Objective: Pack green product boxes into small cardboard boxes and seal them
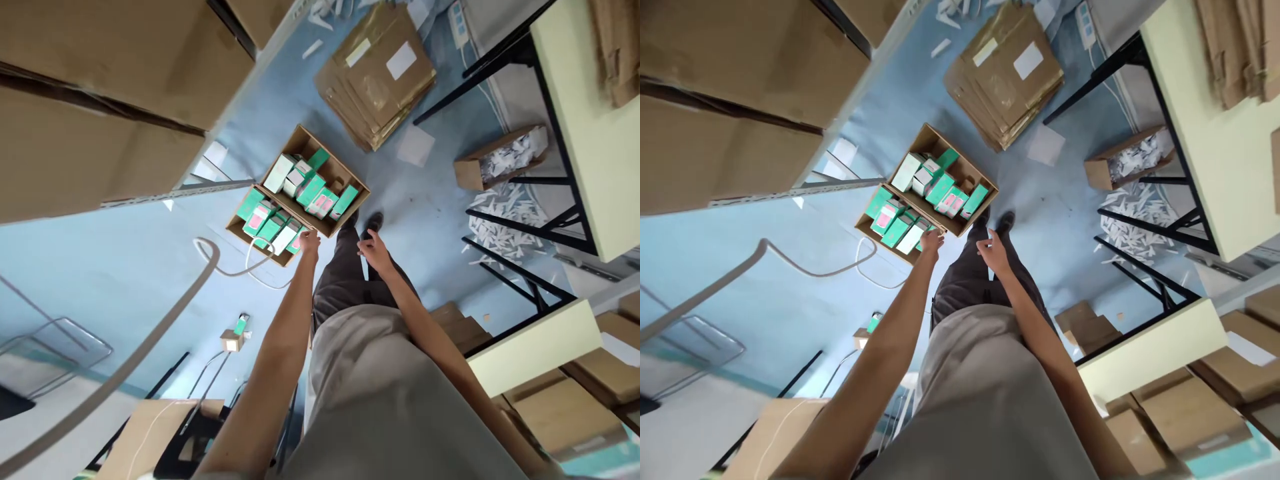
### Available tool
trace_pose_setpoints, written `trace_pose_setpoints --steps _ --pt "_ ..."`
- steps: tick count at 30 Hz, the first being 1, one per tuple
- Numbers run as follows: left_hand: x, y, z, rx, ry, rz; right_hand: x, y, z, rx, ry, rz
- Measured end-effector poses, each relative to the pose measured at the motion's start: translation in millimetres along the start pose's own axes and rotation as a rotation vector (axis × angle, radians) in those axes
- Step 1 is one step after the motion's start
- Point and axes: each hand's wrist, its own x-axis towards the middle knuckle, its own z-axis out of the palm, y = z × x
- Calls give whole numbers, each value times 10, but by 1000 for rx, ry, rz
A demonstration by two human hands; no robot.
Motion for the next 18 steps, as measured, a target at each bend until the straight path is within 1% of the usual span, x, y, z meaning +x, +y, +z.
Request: trace_pose_setpoints --steps 3,5,7,11,14,16,18 --pt "295 -28 -72 -49 78 -129 143 110 181 -54 -13 34" --pt "469 -64 -51 -72 83 -151 311 185 281 -85 -12 63" --pt "634 -126 11 -86 60 -145 544 254 380 -119 -15 96" --pt "956 -323 211 -73 -4 -149 1127 368 549 -176 -30 150" --pt "1205 -518 389 -50 -46 -156 1572 451 597 -220 -36 161" --pt "1382 -662 523 -44 -63 -151 1856 513 584 -259 -53 136" --pt "1572 -810 675 -54 -70 -123 2139 580 545 -310 -75 72"
